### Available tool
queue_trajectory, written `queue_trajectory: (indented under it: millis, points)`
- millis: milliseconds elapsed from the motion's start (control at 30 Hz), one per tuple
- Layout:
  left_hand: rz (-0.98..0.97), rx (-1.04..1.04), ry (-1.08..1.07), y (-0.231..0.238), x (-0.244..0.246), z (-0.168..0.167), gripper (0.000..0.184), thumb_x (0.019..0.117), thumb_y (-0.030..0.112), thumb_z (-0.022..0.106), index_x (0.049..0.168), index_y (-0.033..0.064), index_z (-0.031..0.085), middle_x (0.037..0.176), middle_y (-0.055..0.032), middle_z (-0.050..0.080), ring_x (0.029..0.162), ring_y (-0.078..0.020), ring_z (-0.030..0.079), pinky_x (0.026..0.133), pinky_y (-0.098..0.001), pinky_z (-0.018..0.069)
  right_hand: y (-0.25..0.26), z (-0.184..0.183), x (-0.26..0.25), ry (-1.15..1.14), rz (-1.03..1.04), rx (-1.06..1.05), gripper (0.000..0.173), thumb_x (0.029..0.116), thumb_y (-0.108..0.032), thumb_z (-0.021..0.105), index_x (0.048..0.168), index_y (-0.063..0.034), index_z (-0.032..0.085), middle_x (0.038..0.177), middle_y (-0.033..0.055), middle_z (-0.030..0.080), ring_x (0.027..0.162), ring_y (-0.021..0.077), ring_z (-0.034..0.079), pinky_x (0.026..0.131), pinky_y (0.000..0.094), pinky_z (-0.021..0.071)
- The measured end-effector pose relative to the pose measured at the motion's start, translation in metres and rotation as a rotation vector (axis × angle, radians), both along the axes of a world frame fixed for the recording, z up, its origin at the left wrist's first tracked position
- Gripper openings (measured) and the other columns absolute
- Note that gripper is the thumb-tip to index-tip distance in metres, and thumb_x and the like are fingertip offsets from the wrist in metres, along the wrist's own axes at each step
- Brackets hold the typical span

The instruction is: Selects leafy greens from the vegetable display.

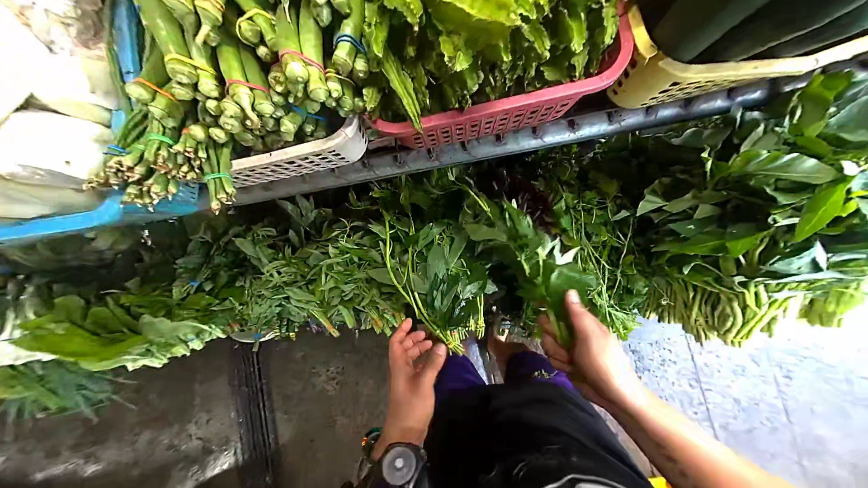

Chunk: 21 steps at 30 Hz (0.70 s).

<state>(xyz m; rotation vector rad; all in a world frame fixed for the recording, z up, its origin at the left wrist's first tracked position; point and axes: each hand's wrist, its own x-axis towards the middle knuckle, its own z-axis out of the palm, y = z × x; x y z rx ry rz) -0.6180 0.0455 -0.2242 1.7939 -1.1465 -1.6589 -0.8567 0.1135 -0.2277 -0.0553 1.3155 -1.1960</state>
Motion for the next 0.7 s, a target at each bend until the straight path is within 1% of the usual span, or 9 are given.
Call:
queue_trajectory:
  millis: [100,233,333,367,433,500,567,633,700]
  points:
    - [-0.025,-0.013,-0.012,-0.003,0.002,-0.026,0.095,0.0861,0.024,0.075,0.161,0.0030,0.019,0.150,-0.0232,0.044,0.133,-0.0277,0.053,0.100,-0.0405,0.0531,-0.001,0.044,0.002,0.106,-0.160,-0.221,0.042,0.1116,-0.043,0.024,0.104,-0.0145,0.053,0.069,-0.0039,0.052,0.045,0.0026,0.040,0.039,0.0173,0.0367]
    - [-0.093,-0.076,-0.015,-0.016,0.013,-0.058,0.101,0.0862,0.029,0.076,0.162,0.0024,0.013,0.155,-0.0268,0.038,0.137,-0.0316,0.049,0.100,-0.0432,0.0534,-0.021,0.025,0.030,0.555,-0.168,-0.299,0.023,0.1099,-0.031,0.044,0.124,-0.0139,0.046,0.082,-0.0040,0.065,0.055,0.0046,0.055,0.046,0.0210,0.0494]
    - [-0.124,-0.146,-0.031,-0.020,0.017,-0.080,0.099,0.0867,0.033,0.076,0.162,0.0035,0.018,0.157,-0.0272,0.034,0.133,-0.0322,0.053,0.094,-0.0434,0.0581,-0.045,-0.053,0.071,0.983,0.197,-0.059,0.050,0.1055,-0.022,0.053,0.144,0.0075,0.040,0.102,0.0090,0.070,0.074,0.0133,0.068,0.065,0.0332,0.0613]
    - [-0.125,-0.169,-0.067,-0.021,0.019,-0.085,0.098,0.0868,0.035,0.076,0.162,0.0036,0.021,0.158,-0.0267,0.034,0.133,-0.0317,0.053,0.093,-0.0433,0.0584,-0.051,-0.080,0.087,1.076,0.397,0.043,0.054,0.1047,-0.025,0.055,0.147,0.0059,0.044,0.111,0.0151,0.072,0.086,0.0226,0.073,0.078,0.0437,0.0622]
    - [-0.143,-0.167,-0.140,-0.026,0.025,-0.090,0.099,0.0867,0.037,0.075,0.162,0.0031,0.021,0.162,-0.0251,0.030,0.139,-0.0325,0.048,0.097,-0.0454,0.0559,-0.057,-0.115,0.118,1.058,0.686,0.166,0.058,0.1048,-0.031,0.054,0.153,-0.0026,0.041,0.110,0.0197,0.073,0.091,0.0364,0.073,0.082,0.0587,0.0585]
    - [-0.190,-0.151,-0.162,-0.033,0.024,-0.092,0.098,0.0870,0.032,0.078,0.161,-0.0002,0.022,0.161,-0.0275,0.030,0.144,-0.0351,0.042,0.109,-0.0473,0.0479,-0.056,-0.115,0.130,0.966,0.656,0.174,0.056,0.1035,-0.030,0.057,0.151,-0.0023,0.044,0.104,0.0204,0.072,0.088,0.0355,0.073,0.080,0.0589,0.0583]
    - [-0.301,-0.147,-0.173,-0.037,0.016,-0.084,0.090,0.0876,0.028,0.078,0.157,-0.0043,0.031,0.159,-0.0284,0.036,0.147,-0.0379,0.039,0.119,-0.0504,0.0377,-0.055,-0.102,0.125,0.847,0.579,0.168,0.054,0.1039,-0.030,0.055,0.149,-0.0017,0.046,0.120,0.0211,0.068,0.103,0.0297,0.070,0.091,0.0534,0.0569]
    - [-0.465,-0.087,-0.176,-0.041,0.005,-0.080,0.078,0.0917,0.031,0.074,0.156,0.0017,0.040,0.163,-0.0179,0.036,0.147,-0.0317,0.041,0.119,-0.0506,0.0378,-0.060,-0.091,0.112,0.790,0.565,0.201,0.053,0.1049,-0.038,0.049,0.141,0.0004,0.055,0.134,0.0234,0.061,0.124,0.0324,0.060,0.106,0.0551,0.0475]
    - [-0.612,-0.025,-0.182,-0.048,-0.003,-0.081,0.079,0.0905,0.029,0.073,0.158,0.0086,0.039,0.168,-0.0083,0.029,0.149,-0.0255,0.038,0.119,-0.0495,0.0372,-0.071,-0.085,0.098,0.875,0.632,0.296,0.062,0.1056,-0.052,0.039,0.123,0.0008,0.067,0.118,0.0249,0.067,0.115,0.0380,0.064,0.099,0.0642,0.0472]
